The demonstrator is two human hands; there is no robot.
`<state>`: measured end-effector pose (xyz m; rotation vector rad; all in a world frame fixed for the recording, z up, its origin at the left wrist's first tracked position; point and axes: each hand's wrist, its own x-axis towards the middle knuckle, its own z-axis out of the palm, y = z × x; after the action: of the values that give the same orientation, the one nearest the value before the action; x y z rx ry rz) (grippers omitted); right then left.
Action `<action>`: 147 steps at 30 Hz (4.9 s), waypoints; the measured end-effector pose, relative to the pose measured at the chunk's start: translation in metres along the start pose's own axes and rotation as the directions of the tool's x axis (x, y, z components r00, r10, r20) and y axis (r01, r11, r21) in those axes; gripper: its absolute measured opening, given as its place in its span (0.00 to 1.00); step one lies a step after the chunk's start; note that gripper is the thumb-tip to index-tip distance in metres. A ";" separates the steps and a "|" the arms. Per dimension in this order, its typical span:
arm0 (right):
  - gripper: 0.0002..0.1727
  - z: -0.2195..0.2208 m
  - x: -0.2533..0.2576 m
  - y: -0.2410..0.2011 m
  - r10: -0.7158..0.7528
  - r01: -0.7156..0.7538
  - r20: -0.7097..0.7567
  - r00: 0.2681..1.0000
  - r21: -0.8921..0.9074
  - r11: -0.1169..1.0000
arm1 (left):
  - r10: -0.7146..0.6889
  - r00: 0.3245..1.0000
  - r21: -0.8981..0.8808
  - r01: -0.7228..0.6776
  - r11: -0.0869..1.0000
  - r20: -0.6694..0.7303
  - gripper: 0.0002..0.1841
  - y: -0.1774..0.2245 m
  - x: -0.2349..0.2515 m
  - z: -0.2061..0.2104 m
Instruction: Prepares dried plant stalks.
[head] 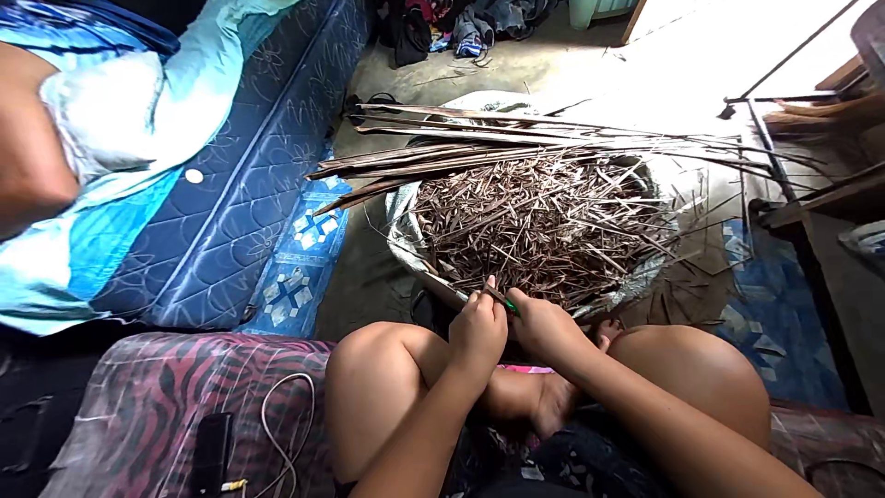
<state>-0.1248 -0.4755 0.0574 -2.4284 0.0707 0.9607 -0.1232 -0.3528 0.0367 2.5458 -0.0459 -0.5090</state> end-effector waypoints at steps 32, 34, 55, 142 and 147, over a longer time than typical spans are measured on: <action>0.09 -0.008 0.053 0.056 0.000 0.239 -0.271 0.963 0.847 0.474 | 0.066 0.964 -0.459 0.061 0.886 0.256 0.24 -0.003 0.001 0.003; 0.08 -0.012 0.052 0.057 0.023 0.273 -0.297 0.955 0.903 0.333 | 0.096 0.936 -0.621 0.146 0.770 0.339 0.24 -0.005 0.002 -0.004; 0.20 0.000 -0.011 0.004 0.074 -0.105 -0.161 0.984 -0.195 0.975 | 0.050 0.988 -0.274 -0.008 0.962 0.145 0.16 -0.014 0.007 -0.003; 0.11 -0.021 0.035 0.060 -0.053 0.218 -0.217 0.975 0.869 0.444 | 0.106 0.965 -0.265 -0.040 0.964 0.238 0.42 0.002 -0.005 0.005; 0.14 -0.016 0.042 0.065 -0.100 0.288 -0.332 0.938 0.583 0.759 | 0.133 0.985 -0.073 -0.125 0.989 0.111 0.36 0.016 -0.001 0.010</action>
<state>-0.0985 -0.5341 0.0106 -1.8722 0.1988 0.3887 -0.1265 -0.3716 0.0376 2.4276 -0.2310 -0.5956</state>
